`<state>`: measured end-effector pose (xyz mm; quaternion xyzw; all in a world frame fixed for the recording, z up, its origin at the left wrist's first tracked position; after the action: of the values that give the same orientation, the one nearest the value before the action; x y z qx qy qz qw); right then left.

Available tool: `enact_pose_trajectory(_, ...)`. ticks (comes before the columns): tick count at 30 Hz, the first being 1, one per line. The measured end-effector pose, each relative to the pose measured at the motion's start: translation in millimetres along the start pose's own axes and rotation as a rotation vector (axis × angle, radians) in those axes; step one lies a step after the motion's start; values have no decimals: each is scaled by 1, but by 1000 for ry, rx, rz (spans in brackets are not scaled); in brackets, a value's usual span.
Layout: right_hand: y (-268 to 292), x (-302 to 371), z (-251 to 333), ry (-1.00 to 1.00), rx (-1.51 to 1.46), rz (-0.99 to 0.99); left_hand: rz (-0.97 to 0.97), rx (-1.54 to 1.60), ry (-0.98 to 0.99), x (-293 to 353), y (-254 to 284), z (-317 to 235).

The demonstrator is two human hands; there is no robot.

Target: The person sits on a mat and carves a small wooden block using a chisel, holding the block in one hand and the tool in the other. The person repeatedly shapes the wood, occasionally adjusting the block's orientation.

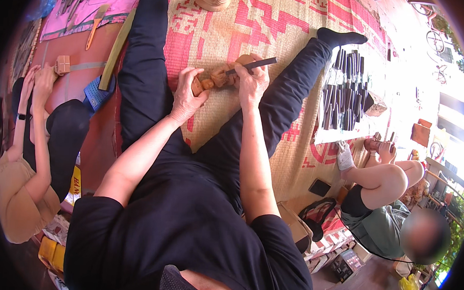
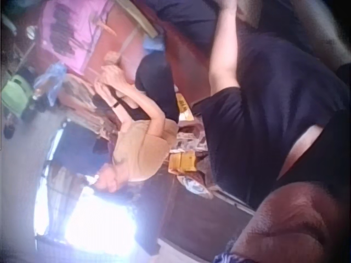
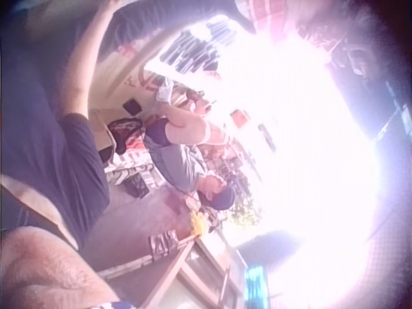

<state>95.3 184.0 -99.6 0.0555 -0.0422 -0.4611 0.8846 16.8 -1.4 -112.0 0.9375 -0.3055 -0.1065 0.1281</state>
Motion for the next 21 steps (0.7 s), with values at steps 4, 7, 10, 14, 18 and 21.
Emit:
enact_pose_trajectory(4,1,4,6,163,240,93,-13,17,-2,-1,1,2)
enact_pose_trajectory(7,0,3,11,128,291,104,-9,25,-3,1,0,4)
enact_pose_trajectory(10,2,1,14,71,238,21,-2,11,-10,2,0,2)
enact_pose_trajectory(14,-2,3,5,-169,-18,91,-3,9,-6,1,-1,1)
enact_pose_trajectory(18,-3,6,14,118,332,101,-7,11,-31,1,1,1)
enact_pose_trajectory(21,0,2,12,110,347,85,-5,11,-29,1,2,0)
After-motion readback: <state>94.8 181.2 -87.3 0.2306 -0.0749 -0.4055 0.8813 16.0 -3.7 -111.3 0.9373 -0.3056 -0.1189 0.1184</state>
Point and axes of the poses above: each hand's wrist, its own x-axis away from the middle knuckle, its own y-axis out of the back of the hand, z = x × y, the point moved 4 cm from there along -x, towards the middle knuckle, and after that the axes turned 9 degrees about x, right-handed, at the moved point
